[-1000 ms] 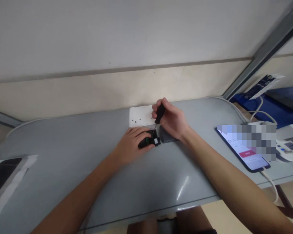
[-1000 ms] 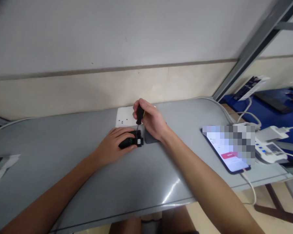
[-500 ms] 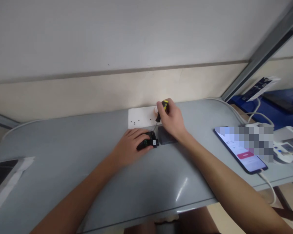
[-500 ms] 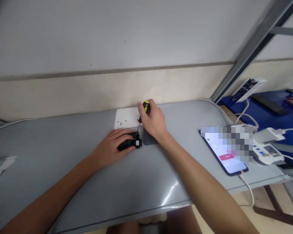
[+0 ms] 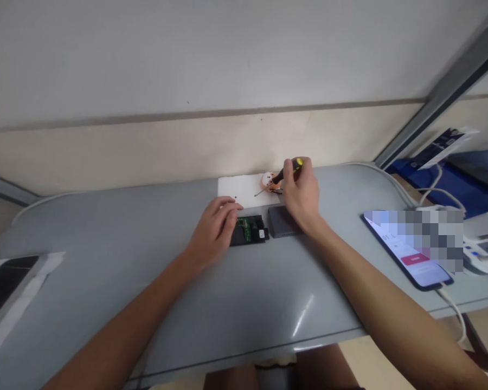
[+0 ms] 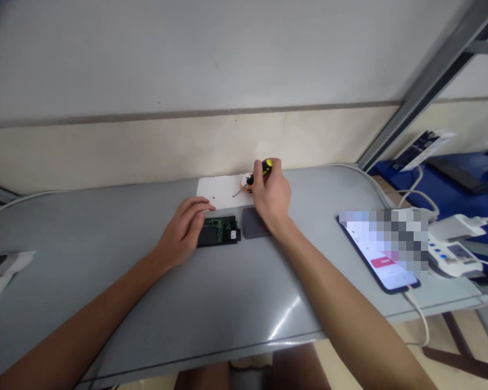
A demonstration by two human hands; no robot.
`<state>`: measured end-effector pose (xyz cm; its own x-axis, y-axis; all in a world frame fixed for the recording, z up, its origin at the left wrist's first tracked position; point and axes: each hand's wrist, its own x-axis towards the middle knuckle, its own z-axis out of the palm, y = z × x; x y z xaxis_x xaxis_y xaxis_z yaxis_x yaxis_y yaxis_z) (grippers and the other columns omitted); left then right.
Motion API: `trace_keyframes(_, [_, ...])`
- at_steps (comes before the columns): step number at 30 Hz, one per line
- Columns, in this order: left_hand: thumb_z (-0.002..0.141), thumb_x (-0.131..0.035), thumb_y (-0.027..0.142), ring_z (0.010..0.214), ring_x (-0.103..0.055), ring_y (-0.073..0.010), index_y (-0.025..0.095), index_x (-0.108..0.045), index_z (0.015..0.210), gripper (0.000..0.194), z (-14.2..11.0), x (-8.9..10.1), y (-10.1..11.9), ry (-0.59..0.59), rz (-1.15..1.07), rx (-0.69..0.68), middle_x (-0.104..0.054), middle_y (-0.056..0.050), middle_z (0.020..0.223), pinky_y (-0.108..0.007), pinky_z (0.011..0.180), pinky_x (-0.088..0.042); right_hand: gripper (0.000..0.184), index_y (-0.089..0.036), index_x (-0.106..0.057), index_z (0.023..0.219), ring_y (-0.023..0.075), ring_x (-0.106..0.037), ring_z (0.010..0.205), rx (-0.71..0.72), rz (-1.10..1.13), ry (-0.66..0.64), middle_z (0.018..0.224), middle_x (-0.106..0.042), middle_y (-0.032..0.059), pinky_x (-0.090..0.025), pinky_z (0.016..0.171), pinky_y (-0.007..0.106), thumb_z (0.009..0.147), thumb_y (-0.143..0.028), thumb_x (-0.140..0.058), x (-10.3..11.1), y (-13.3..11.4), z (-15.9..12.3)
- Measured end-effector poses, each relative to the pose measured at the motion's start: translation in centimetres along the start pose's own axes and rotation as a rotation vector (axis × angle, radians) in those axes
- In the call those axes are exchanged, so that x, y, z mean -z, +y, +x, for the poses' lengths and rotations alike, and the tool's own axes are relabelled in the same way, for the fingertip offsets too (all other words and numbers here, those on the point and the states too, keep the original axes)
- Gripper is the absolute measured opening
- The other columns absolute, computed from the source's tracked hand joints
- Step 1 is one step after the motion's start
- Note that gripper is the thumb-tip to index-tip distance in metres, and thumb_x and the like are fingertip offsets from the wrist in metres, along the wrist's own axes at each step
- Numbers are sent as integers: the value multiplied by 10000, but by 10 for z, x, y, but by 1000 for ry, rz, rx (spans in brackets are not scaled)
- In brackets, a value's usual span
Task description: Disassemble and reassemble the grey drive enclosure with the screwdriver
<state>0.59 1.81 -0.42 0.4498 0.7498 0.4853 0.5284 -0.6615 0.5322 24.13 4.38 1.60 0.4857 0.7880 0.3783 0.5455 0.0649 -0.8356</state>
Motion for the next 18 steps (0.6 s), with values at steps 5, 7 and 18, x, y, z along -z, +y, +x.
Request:
trace_keyframes(5, [1091, -410, 311, 1146, -625, -214, 220, -679, 1087, 284, 4, -1, -1, 99, -48, 108, -661, -69, 1144, -419, 1077, -481, 379, -249, -532, 993, 187, -569, 723, -7, 100, 9, 789, -626, 4, -418, 717, 332, 1022, -615, -440, 1, 0, 3])
trace_keyframes(7, [1058, -491, 332, 1115, -633, -215, 233, -700, 1094, 234, 4, -1, -2, 92, -81, 164, -671, -61, 1152, -411, 1045, -500, 370, -244, -530, 955, 177, -571, 752, -10, 174, 4, 793, -620, 1, -430, 743, 328, 1027, -597, -448, 1, -2, 3])
trace_keyframes(18, [967, -657, 353, 1087, -657, -242, 242, -749, 981, 145, 6, -1, -4, 28, -108, 225, -722, -52, 1061, -458, 1031, -509, 408, -245, -484, 813, 155, -528, 697, -96, 446, -104, 755, -547, -11, -441, 665, 305, 999, -606, -519, -6, -11, -7])
